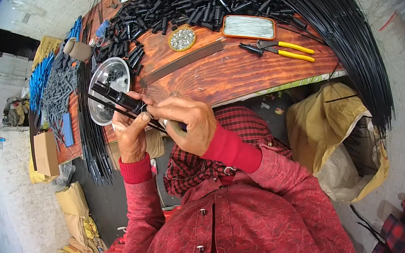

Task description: Assembling rearview mirrors by sliding protective sleeves onto metal rods and inserting them into the mirror housing.

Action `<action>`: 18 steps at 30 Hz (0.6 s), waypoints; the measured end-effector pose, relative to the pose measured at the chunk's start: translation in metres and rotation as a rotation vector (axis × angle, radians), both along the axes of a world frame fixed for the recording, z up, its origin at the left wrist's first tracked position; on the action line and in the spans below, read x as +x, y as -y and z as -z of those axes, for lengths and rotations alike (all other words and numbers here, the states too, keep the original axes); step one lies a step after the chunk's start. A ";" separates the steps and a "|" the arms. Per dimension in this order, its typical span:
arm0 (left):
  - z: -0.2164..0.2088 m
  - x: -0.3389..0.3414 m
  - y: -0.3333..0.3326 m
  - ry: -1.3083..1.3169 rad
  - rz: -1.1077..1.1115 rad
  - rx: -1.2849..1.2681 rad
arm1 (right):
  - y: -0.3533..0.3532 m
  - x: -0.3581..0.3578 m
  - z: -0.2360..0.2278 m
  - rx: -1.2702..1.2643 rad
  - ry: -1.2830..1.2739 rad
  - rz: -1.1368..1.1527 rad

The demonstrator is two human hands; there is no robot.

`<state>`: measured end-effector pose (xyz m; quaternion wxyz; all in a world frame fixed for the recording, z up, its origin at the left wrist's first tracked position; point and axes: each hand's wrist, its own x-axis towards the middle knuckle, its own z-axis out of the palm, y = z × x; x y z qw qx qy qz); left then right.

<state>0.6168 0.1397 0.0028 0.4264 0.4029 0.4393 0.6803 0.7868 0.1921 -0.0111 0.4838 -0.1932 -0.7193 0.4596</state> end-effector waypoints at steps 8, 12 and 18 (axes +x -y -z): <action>-0.009 0.015 -0.005 0.035 0.028 -0.048 | -0.007 0.015 0.010 -0.364 -0.130 -0.246; -0.010 0.021 -0.007 0.048 0.034 -0.053 | -0.006 0.020 0.012 -0.448 -0.194 -0.289; -0.003 0.021 -0.009 0.012 0.010 -0.026 | 0.006 0.033 -0.007 0.029 0.132 -0.031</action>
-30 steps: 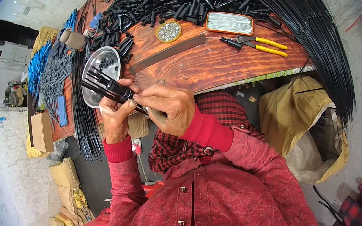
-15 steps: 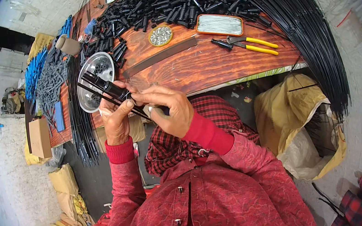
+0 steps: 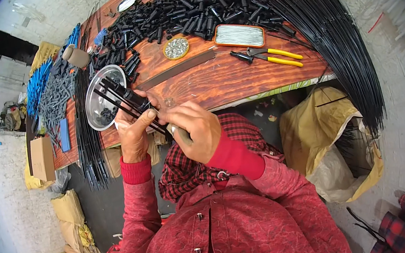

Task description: Assembling rearview mirrors by sliding protective sleeves onto metal rods and inserting them into the mirror housing.

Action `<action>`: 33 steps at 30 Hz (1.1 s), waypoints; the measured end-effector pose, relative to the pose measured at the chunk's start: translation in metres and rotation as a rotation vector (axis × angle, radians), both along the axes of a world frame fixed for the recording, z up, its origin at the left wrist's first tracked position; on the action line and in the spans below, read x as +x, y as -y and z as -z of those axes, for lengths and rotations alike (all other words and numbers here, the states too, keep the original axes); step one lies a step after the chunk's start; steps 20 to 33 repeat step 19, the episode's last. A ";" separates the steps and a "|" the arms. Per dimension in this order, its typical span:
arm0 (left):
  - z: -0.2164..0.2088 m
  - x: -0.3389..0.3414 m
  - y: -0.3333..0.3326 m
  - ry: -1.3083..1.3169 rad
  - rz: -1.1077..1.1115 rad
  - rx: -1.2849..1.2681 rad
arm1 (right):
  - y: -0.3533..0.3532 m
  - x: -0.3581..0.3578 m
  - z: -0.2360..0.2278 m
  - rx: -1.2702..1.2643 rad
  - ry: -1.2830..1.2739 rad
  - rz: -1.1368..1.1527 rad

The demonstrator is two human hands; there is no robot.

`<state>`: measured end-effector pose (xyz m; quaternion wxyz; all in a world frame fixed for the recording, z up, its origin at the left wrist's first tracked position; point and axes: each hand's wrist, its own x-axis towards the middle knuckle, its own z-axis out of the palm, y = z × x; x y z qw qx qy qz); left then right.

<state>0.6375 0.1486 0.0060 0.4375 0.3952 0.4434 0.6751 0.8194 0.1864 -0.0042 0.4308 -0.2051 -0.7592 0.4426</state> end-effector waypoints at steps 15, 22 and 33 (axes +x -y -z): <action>-0.005 0.012 -0.006 -0.150 -0.108 -0.057 | -0.035 -0.010 -0.020 0.223 -0.017 0.244; -0.006 0.012 -0.007 -0.192 -0.103 -0.051 | -0.036 -0.008 -0.021 0.142 0.097 0.213; -0.006 0.012 -0.007 -0.192 -0.103 -0.051 | -0.036 -0.008 -0.021 0.142 0.097 0.213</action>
